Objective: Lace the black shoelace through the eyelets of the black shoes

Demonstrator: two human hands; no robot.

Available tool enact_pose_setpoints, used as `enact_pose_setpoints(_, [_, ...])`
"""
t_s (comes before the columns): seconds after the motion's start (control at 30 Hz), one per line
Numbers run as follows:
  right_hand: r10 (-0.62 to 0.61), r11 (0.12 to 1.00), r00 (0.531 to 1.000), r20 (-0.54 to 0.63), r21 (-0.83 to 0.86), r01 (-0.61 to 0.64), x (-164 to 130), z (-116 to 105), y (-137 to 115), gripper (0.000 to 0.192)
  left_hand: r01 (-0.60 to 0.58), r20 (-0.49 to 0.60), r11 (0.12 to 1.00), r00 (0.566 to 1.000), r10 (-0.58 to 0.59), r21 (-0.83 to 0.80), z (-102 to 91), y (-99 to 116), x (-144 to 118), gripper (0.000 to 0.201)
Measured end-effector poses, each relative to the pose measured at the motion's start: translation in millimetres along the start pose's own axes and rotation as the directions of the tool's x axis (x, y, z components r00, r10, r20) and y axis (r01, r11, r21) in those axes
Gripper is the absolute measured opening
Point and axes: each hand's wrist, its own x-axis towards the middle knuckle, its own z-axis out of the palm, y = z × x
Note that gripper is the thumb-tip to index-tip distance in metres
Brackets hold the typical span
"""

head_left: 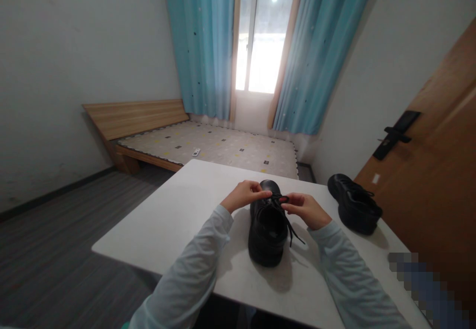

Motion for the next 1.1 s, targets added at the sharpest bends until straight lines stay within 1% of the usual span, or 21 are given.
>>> enact_pose_setpoints(0.07, [0.031, 0.998, 0.999, -0.008, 0.050, -0.031, 0, 0, 2, 0.034, -0.024, 0.058, 1.000, 0.998, 0.025, -0.014, 0.3, 0, 0, 0.046])
enact_pose_setpoints(0.17, [0.041, 0.996, 0.999, -0.032, 0.083, -0.038, 1, 3, 4, 0.034, -0.033, 0.074, 0.999, 0.997, 0.035, -0.018, 0.1, 0, -1, 0.044])
enact_pose_setpoints(0.3, [-0.020, 1.000, 0.996, -0.087, 0.022, 0.022, 1, 5, 2, 0.029, 0.004, 0.050, 1.000, 0.999, -0.004, 0.009, -0.2, -2, -1, 0.045])
enact_pose_setpoints(0.37, [-0.045, 0.999, 0.991, -0.123, -0.005, 0.044, 1, 5, 1, 0.031, 0.013, 0.060, 1.000, 0.998, -0.013, 0.002, 0.3, -2, -1, 0.045])
enact_pose_setpoints(0.43, [-0.046, 0.999, 0.987, -0.157, -0.001, 0.047, 1, 5, 1, 0.033, -0.002, 0.082, 1.000, 0.997, 0.003, -0.018, 1.3, -2, -1, 0.042])
enact_pose_setpoints(0.57, [-0.019, 0.997, 0.983, -0.184, 0.076, 0.033, 1, 4, 2, 0.035, -0.032, 0.109, 0.998, 0.993, 0.038, -0.054, 2.9, -1, 1, 0.033])
enact_pose_setpoints(0.67, [0.000, 0.986, 0.979, -0.202, 0.166, 0.035, 1, 1, 2, 0.033, -0.032, 0.087, 0.997, 0.995, 0.038, -0.069, 2.4, 2, 1, 0.028])
enact_pose_setpoints(0.73, [0.024, 0.973, 0.981, -0.193, 0.231, 0.021, 1, 0, -1, 0.034, -0.038, 0.041, 0.996, 0.998, 0.041, -0.079, 1.5, 4, 2, 0.025])
enact_pose_setpoints(0.87, [0.060, 0.947, 0.990, -0.127, 0.321, -0.016, -3, -1, -8, 0.034, -0.057, -0.056, 0.987, 0.997, 0.049, -0.150, 0.7, 3, 4, 0.022])
enact_pose_setpoints(0.93, [0.065, 0.931, 0.994, -0.089, 0.363, -0.028, -4, -1, -10, 0.033, -0.041, -0.055, 0.976, 0.998, 0.030, -0.216, 1.1, 2, 5, 0.019])
enact_pose_setpoints(1.0, [0.059, 0.917, 0.997, -0.058, 0.399, -0.031, -5, 0, -10, 0.034, -0.002, -0.028, 0.951, 1.000, -0.007, -0.310, 2.0, 2, 6, 0.017])
enact_pose_setpoints(1.1, [0.039, 0.905, 0.998, -0.043, 0.426, -0.017, -6, 1, -9, 0.035, 0.054, 0.025, 0.876, 0.999, -0.048, -0.478, 3.4, 4, 6, 0.016])
